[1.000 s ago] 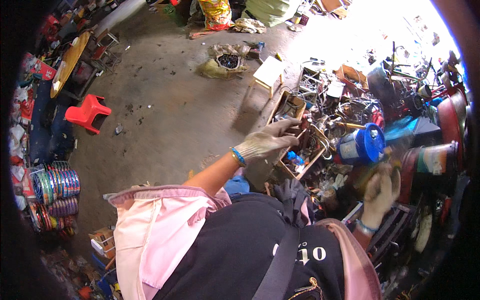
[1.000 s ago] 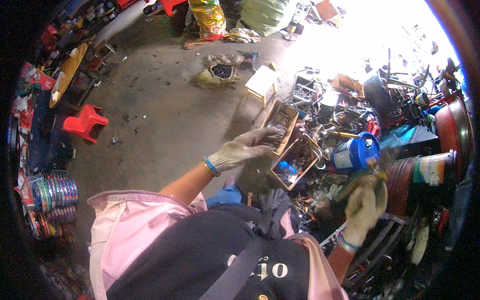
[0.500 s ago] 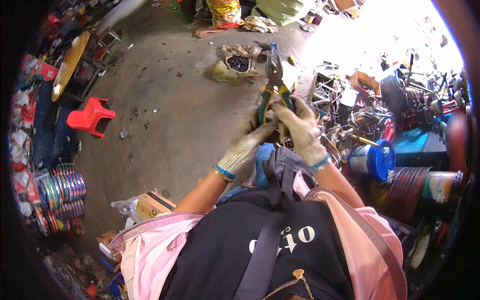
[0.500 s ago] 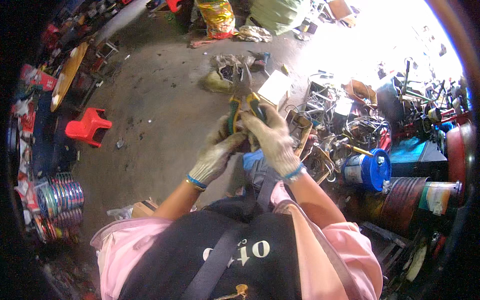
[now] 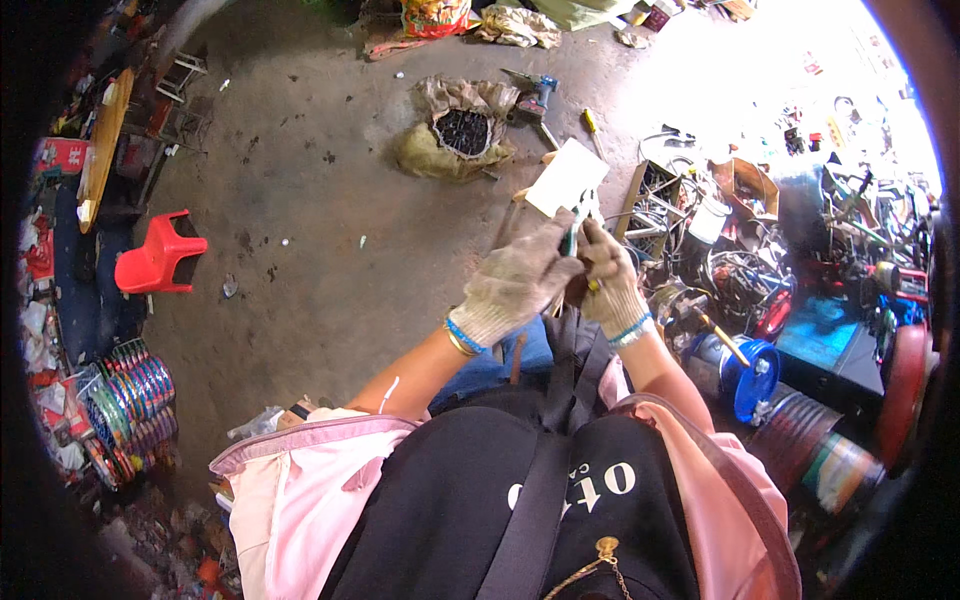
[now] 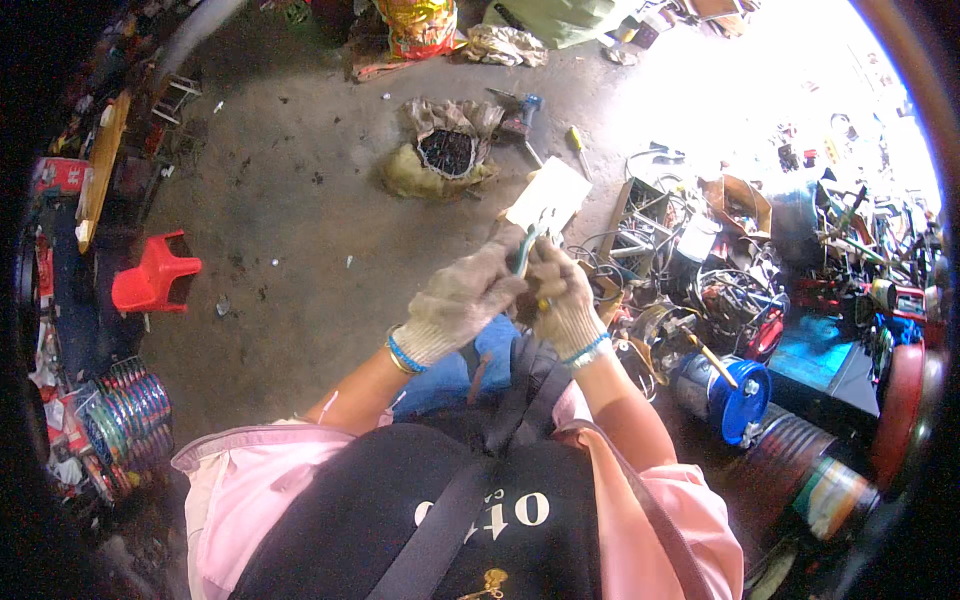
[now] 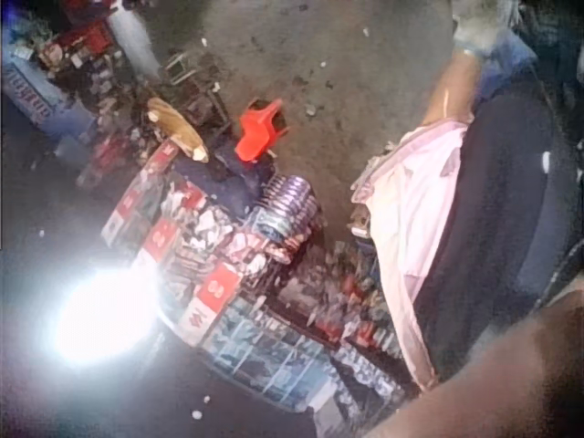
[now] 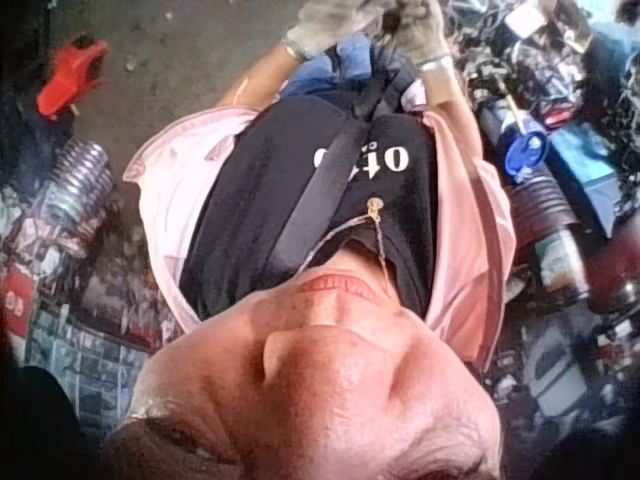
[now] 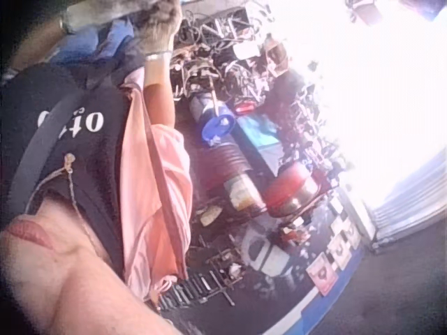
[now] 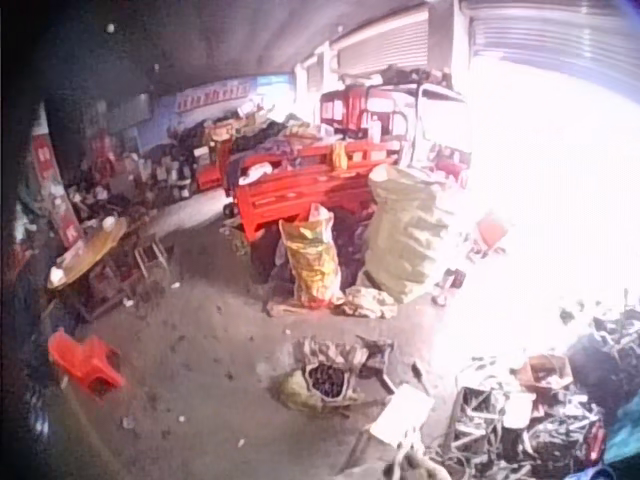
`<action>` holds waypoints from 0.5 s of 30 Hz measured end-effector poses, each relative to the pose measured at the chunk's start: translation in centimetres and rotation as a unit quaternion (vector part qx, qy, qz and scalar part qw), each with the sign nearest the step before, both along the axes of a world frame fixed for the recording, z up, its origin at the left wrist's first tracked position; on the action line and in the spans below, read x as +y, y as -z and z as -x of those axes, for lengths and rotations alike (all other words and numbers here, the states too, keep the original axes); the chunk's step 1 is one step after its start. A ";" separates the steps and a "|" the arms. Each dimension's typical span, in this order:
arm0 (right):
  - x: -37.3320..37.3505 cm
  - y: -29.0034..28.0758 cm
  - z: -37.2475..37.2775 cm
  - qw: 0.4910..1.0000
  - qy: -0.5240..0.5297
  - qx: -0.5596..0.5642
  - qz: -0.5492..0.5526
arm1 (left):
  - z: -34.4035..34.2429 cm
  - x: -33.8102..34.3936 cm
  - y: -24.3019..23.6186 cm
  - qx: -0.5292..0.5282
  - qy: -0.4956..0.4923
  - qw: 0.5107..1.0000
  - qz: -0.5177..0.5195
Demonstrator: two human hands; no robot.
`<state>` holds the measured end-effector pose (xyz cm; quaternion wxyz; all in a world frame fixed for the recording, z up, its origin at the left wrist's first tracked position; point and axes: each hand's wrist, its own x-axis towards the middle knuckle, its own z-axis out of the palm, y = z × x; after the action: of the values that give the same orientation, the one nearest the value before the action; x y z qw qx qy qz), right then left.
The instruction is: The person sits on the floor and uses a power drill, pliers, and a hammer to disassemble and clean a greasy engine part. They remove bolts, scrape residue, and wipe the part with a rag while seated.
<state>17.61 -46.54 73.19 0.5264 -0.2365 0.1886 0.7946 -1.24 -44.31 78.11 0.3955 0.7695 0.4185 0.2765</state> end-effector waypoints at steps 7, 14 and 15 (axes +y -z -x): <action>8.2 13.8 3.5 0.977 0.026 -0.137 0.162 | 8.3 6.2 7.0 0.061 -0.118 0.961 0.244; 10.4 19.5 1.1 0.914 0.114 -0.205 0.332 | 14.0 12.5 12.6 -0.028 -0.194 0.919 0.342; 11.0 19.2 -0.2 0.924 0.102 -0.211 0.301 | 14.2 13.9 13.2 -0.032 -0.203 0.911 0.357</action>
<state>17.80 -35.56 53.98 0.5367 -0.5254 0.3265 0.5739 -15.45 -30.38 64.92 0.5924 0.4664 0.6233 0.2073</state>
